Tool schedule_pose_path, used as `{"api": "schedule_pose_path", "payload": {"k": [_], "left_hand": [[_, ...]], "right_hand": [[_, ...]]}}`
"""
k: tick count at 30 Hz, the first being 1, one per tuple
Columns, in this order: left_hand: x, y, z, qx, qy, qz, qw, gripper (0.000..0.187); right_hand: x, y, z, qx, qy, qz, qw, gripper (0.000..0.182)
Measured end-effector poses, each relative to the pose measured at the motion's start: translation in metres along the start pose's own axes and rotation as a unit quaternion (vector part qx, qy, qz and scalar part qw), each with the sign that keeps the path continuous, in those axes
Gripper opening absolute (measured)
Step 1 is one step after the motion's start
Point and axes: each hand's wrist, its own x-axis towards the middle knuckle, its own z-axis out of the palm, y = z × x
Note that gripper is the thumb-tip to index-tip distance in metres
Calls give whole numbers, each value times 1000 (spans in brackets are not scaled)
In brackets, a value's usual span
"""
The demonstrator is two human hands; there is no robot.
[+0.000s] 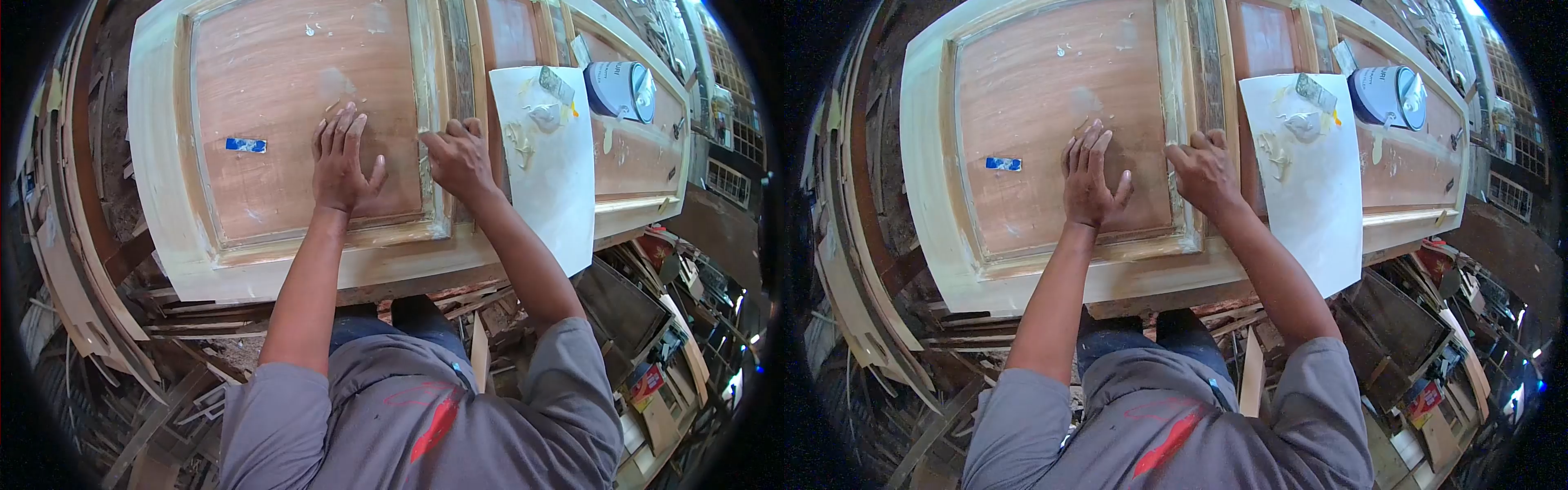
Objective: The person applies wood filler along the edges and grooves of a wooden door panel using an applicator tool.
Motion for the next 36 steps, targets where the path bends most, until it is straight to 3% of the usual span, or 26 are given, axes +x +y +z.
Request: {"api": "schedule_pose_path", "payload": {"k": [14, 20, 23, 36], "left_hand": [[-1, 2, 0, -7, 6, -4, 1000, 82], [-1, 1, 0, -8, 8, 1, 1000, 80], [0, 1, 1, -7, 5, 0, 1000, 80], [-1, 1, 1, -10, 9, 3, 1000, 81]], "right_hand": [[-108, -55, -19, 38, -136, 1, 990, 20], [-45, -26, -14, 56, -17, 50, 997, 19], [-14, -12, -5, 30, 18, 32, 999, 10], [-85, -48, -12, 44, -104, 20, 993, 20]]}}
